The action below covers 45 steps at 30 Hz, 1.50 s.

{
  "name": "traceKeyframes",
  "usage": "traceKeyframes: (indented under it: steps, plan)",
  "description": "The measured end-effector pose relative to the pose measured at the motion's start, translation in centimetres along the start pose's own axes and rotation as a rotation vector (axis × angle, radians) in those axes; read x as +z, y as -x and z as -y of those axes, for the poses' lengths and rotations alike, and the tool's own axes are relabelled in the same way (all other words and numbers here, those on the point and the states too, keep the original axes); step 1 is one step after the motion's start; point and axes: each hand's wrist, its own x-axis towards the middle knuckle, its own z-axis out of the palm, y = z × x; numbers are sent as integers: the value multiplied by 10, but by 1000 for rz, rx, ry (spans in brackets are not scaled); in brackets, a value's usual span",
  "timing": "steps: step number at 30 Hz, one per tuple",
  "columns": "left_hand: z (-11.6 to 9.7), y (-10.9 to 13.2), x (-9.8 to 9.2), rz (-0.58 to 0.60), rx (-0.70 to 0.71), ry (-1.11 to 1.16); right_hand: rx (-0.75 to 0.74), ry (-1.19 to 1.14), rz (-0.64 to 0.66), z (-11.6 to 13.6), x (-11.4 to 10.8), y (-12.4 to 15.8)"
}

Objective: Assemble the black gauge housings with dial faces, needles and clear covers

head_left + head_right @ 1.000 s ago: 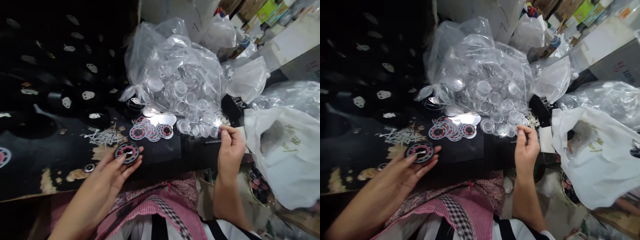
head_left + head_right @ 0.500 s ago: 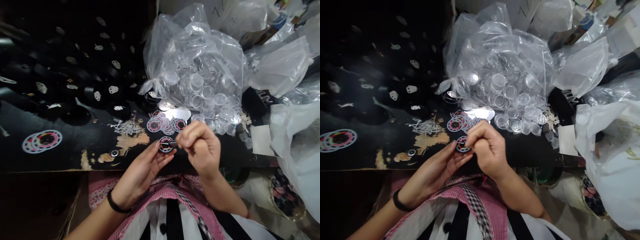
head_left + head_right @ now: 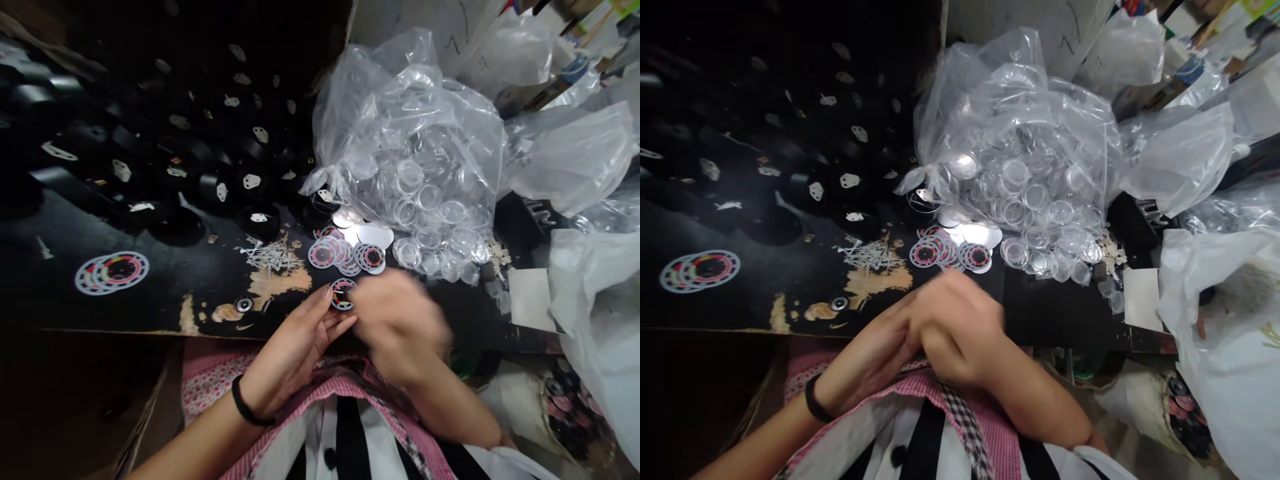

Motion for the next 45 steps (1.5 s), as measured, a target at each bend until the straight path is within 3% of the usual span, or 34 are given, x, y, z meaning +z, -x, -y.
traceKeyframes:
  steps: [3, 6, 9, 11, 15, 18, 21, 23, 26, 28, 31, 34, 36, 40, 43, 45]
  plan:
    - [-1, 0, 1, -8, 19, -12, -182, -101, -33, -2, 12, -13]
    - [-2, 1, 2, 7, 17, -3, -212, -285, -106, 0, 0, -14]
    - [-4, 2, 3, -20, -37, -4, -137, -456, -433, -13, -32, 1]
    - [-4, 3, 3, -44, -57, 1, -15, -416, -621, -35, -55, 15]
    - [-3, 3, 0, -57, -49, -3, 199, -125, -688, -84, -87, 43]
    - [-5, 3, 1, -74, 35, -48, 230, -5, -633, -92, -100, 53]
    - [-10, 5, 6, -79, 166, -112, 146, 332, -603, -66, -97, 49]
    - [-13, 7, 10, -73, 210, -161, 37, 551, -539, -40, -83, 39]
    - [-13, 9, 11, -66, 206, -222, -88, 491, -150, -11, -49, 17]
    - [-11, 10, 7, -79, 211, -258, -142, 517, 27, -4, -26, 3]
    - [-11, 10, 0, -75, 237, -316, -208, 675, 54, -8, -5, -9]
    - [-11, 10, -2, -57, 239, -319, -250, 735, 47, -13, 2, -13]
    - [-11, 11, 0, -83, 203, -273, -202, 700, 55, -10, 4, -15]
    - [-7, 10, 0, -160, 197, -218, 69, 526, 128, 3, 0, -18]
    - [-4, 7, -8, -125, 251, -383, 166, 369, 240, 3, -19, -18]
    - [-4, 5, -13, -84, 271, -429, 213, 459, 212, -4, -39, -17]
